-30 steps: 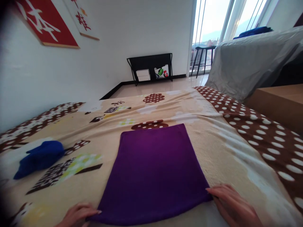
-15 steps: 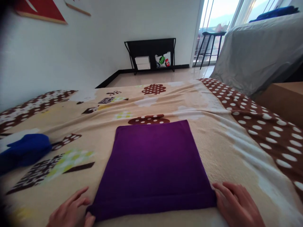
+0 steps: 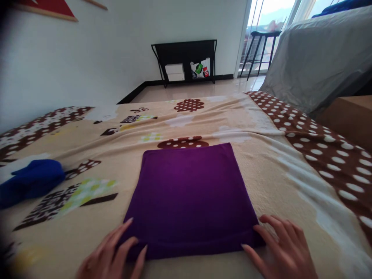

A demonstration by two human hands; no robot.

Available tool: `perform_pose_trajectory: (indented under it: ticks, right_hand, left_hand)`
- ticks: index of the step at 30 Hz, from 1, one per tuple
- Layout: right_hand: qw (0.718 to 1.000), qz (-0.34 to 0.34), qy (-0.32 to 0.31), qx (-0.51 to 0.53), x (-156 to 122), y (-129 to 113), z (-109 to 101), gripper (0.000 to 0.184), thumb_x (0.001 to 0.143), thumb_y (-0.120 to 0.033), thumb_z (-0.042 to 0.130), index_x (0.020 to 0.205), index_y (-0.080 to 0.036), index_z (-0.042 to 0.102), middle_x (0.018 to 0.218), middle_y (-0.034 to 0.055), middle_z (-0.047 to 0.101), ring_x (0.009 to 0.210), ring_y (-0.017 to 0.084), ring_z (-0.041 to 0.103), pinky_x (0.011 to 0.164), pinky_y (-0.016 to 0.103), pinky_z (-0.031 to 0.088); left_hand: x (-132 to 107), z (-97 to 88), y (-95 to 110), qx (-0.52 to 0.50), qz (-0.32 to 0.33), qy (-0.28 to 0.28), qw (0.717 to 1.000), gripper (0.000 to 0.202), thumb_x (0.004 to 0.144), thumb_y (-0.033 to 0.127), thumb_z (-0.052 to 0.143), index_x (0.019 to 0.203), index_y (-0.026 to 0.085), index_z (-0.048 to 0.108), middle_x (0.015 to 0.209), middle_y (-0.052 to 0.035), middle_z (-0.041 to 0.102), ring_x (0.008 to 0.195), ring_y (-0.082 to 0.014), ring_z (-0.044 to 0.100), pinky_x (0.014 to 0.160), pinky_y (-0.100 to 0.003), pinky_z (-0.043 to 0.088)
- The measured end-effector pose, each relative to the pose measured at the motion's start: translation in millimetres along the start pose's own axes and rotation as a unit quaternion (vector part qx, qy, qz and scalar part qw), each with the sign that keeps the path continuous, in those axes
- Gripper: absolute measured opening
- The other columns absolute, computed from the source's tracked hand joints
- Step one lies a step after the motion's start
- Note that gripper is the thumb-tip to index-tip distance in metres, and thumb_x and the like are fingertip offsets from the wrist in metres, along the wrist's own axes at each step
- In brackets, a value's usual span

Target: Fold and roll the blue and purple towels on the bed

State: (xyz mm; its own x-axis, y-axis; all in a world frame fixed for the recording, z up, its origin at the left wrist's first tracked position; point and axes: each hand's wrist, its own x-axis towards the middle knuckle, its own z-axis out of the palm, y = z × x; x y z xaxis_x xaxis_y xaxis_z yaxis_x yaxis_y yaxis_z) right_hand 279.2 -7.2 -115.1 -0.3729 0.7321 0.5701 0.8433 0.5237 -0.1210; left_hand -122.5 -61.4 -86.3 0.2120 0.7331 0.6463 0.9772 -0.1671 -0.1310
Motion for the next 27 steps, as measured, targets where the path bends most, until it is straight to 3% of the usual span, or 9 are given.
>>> perform_pose_trajectory:
  ticks: [1,5,7,10,14,19,22,24,27]
  right_hand:
    - [1.0,-0.003,0.022,-0.02,7.9,-12.8,4.0,0.027,0.08,-0.036,0.072,0.103,-0.024,0.068,0.111,0.0097,0.065,0.096,0.027,0.062,0.088,0.046,0.042]
    - [0.997,-0.005,0.066,-0.025,31.4,-71.4,22.9,0.026,0.088,-0.019,0.058,0.112,-0.022,0.069,0.112,0.0098,0.067,0.099,0.025,0.063,0.091,0.043,0.038]
    - [0.996,-0.006,0.089,0.019,36.1,-98.0,31.1,0.027,0.091,-0.016,0.052,0.109,-0.023,0.07,0.107,0.0079,0.069,0.099,0.022,0.064,0.091,0.039,0.039]
    - [0.987,-0.015,0.129,0.096,40.4,-124.5,38.4,0.031,0.095,-0.015,0.042,0.097,-0.024,0.072,0.094,0.0038,0.071,0.091,0.016,0.066,0.089,0.033,0.04]
    - [0.986,-0.113,0.057,0.112,45.8,-123.4,36.3,0.031,0.096,-0.015,0.044,0.105,-0.023,0.072,0.1,0.0017,0.073,0.095,0.013,0.066,0.093,0.027,0.041]
    - [0.984,-0.14,-0.013,0.112,31.3,-75.6,22.8,0.042,0.092,-0.009,0.039,0.121,-0.022,0.067,0.119,0.0037,0.069,0.114,0.015,0.061,0.099,0.028,0.04]
    - [0.99,-0.104,-0.066,0.074,11.9,-42.0,12.2,0.043,0.091,-0.015,0.048,0.131,-0.023,0.061,0.127,0.0059,0.065,0.117,0.018,0.059,0.098,0.03,0.042]
    - [0.994,-0.054,-0.067,0.064,-1.1,-24.5,6.5,0.042,0.089,-0.018,0.055,0.131,-0.025,0.061,0.126,0.0061,0.064,0.114,0.02,0.061,0.095,0.032,0.044]
    - [0.997,-0.004,-0.054,0.047,-17.4,-8.0,1.1,0.045,0.089,-0.02,0.056,0.134,-0.028,0.058,0.124,0.0063,0.064,0.112,0.022,0.062,0.095,0.037,0.042]
  left_hand:
    - [5.0,2.6,18.3,-0.027,0.014,0.004,1.0,0.008,0.085,0.022,0.063,0.092,0.021,0.067,0.117,-0.0096,0.07,0.105,-0.0233,0.064,0.09,-0.036,0.039]
    - [19.2,17.1,81.5,-0.167,0.068,0.023,0.983,0.029,0.091,0.005,0.048,0.103,0.022,0.068,0.109,-0.0037,0.074,0.109,-0.0161,0.065,0.097,-0.033,0.041]
    - [21.4,23.7,95.7,-0.204,0.052,0.018,0.977,0.029,0.092,0.005,0.048,0.106,0.02,0.069,0.111,-0.0051,0.073,0.112,-0.0181,0.064,0.097,-0.034,0.042]
    - [19.4,28.7,95.5,-0.219,0.011,0.006,0.976,0.025,0.094,0.01,0.051,0.109,0.019,0.069,0.112,-0.0078,0.072,0.108,-0.021,0.065,0.095,-0.037,0.043]
    - [12.8,26.9,76.8,-0.211,0.015,-0.02,0.977,0.024,0.096,0.016,0.049,0.11,0.02,0.069,0.101,-0.0077,0.07,0.095,-0.0204,0.064,0.091,-0.037,0.044]
    - [6.0,18.4,22.4,-0.146,0.067,-0.072,0.984,0.026,0.095,0.023,0.054,0.117,0.022,0.067,0.109,-0.008,0.068,0.098,-0.0203,0.062,0.092,-0.035,0.04]
    - [-1.5,13.7,-23.3,-0.082,0.099,-0.088,0.988,0.029,0.092,0.028,0.059,0.12,0.024,0.066,0.113,-0.0075,0.069,0.098,-0.0205,0.062,0.091,-0.034,0.037]
    - [-8.8,10.9,-48.6,-0.071,0.099,-0.088,0.989,0.028,0.092,0.032,0.059,0.119,0.025,0.066,0.111,-0.0065,0.07,0.097,-0.0204,0.062,0.09,-0.034,0.038]
    - [-22.3,5.9,-71.0,-0.088,0.103,-0.068,0.988,0.028,0.088,0.026,0.064,0.116,0.028,0.065,0.108,-0.0044,0.071,0.096,-0.0192,0.063,0.089,-0.032,0.04]
